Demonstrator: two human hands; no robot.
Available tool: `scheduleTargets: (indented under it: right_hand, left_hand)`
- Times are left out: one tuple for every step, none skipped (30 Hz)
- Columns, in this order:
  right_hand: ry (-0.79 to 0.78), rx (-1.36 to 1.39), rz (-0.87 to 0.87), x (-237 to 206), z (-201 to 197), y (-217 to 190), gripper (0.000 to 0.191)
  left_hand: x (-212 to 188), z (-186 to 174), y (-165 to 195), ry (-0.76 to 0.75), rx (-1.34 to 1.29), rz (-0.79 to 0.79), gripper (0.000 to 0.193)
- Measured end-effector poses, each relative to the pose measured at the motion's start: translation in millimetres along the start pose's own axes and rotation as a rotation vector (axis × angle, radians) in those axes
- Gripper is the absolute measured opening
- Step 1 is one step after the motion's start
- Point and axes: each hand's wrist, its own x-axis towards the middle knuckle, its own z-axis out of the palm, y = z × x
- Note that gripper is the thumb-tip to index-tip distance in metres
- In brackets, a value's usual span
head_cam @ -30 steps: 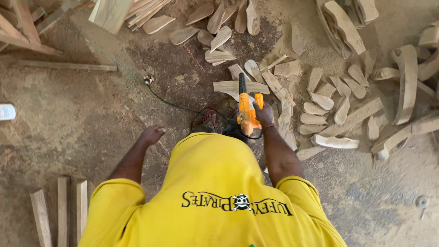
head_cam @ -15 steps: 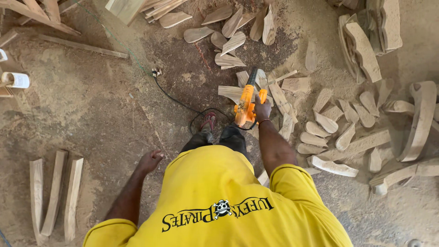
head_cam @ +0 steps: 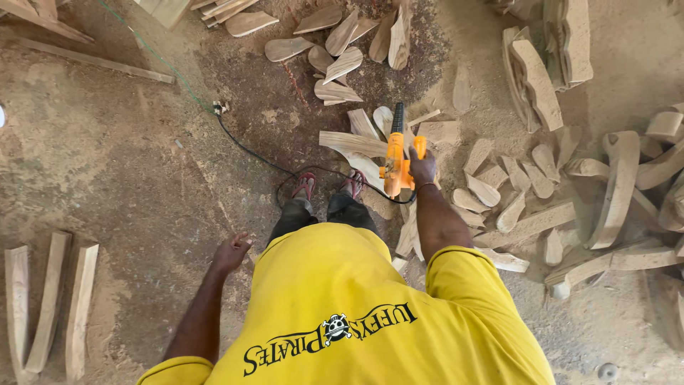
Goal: The person walks around a woodworking workshop floor holding an electric blower, directing it at the ground to blow sawdust and wood scraps across the floor. They move between piles of carved wooden pieces, sweeping the air stream over different areas to clear dust.
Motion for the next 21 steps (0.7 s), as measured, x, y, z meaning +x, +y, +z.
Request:
scheduleTargets:
  right_hand:
    - [0.028,-0.022,-0.017,2,-4,2,0.057]
    - [0.058,-0.046,-0.03,3,-9,4,0.056]
    - [0.088,-0.072,-0.043,3,-13,7,0.056]
    - [0.131,-0.137,-0.147,4,-18,10,0.055]
    - [0.173,-0.197,-0.251,4,-22,13,0.054]
    - [0.214,-0.256,-0.358,5,-25,15,0.053]
    - [0.244,-0.259,-0.346,6,-27,17,0.057]
    - [0.274,-0.266,-0.33,6,-30,19,0.062]
    - [0.304,-0.273,-0.312,5,-32,22,0.067]
    - [0.249,-0.192,-0.219,3,-35,25,0.063]
    - [0.195,-0.108,-0.125,1,-39,29,0.06]
    - [0.141,-0.02,-0.036,-1,-42,33,0.057]
    - [0.222,-0.078,-0.146,-4,-44,36,0.054]
    - [0.302,-0.142,-0.256,-9,-47,40,0.052]
    - [0.378,-0.209,-0.366,-14,-50,46,0.05]
    - [0.277,-0.119,-0.306,-20,-54,52,0.05]
    - [0.175,-0.029,-0.24,-28,-59,61,0.049]
    - [0.078,0.062,-0.172,-37,-65,71,0.048]
    - [0.031,0.09,-0.121,-46,-67,79,0.047]
    - [-0.018,0.116,-0.069,-56,-69,89,0.045]
    - [-0.069,0.14,-0.016,-67,-72,100,0.044]
  left_hand:
    - [-1,4,0,0.002,0.008,-0.021,0.062]
    - [-1,7,0,-0.006,0.014,-0.002,0.062]
    - [-2,9,0,-0.016,0.02,0.017,0.062]
    - [-3,12,-1,-0.023,0.026,0.036,0.062]
    - [-4,15,-1,-0.028,0.024,0.004,0.062]
    - [-5,17,-1,-0.03,0.022,-0.027,0.062]
    - [-6,19,-1,-0.034,0.022,-0.06,0.062]
    - [-7,20,-2,-0.043,0.02,-0.04,0.062]
    - [-7,21,-2,-0.052,0.019,-0.022,0.062]
    - [-8,21,-3,-0.06,0.022,-0.002,0.062]
    - [-8,21,-4,-0.06,0.043,-0.02,0.062]
    - [-8,19,-4,-0.057,0.064,-0.033,0.061]
    - [-7,18,-4,-0.056,0.082,-0.044,0.061]
    - [-7,16,-4,-0.057,0.093,-0.049,0.061]
    - [-6,15,-4,-0.058,0.101,-0.055,0.06]
    - [-6,13,-5,-0.056,0.114,-0.064,0.059]
    - [-7,11,-7,-0.045,0.097,-0.047,0.059]
    - [-7,10,-9,-0.038,0.081,-0.027,0.058]
    - [-6,9,-9,-0.029,0.062,-0.001,0.058]
    - [-6,10,-12,-0.018,0.037,0.021,0.058]
    - [-6,12,-15,-0.01,0.011,0.039,0.058]
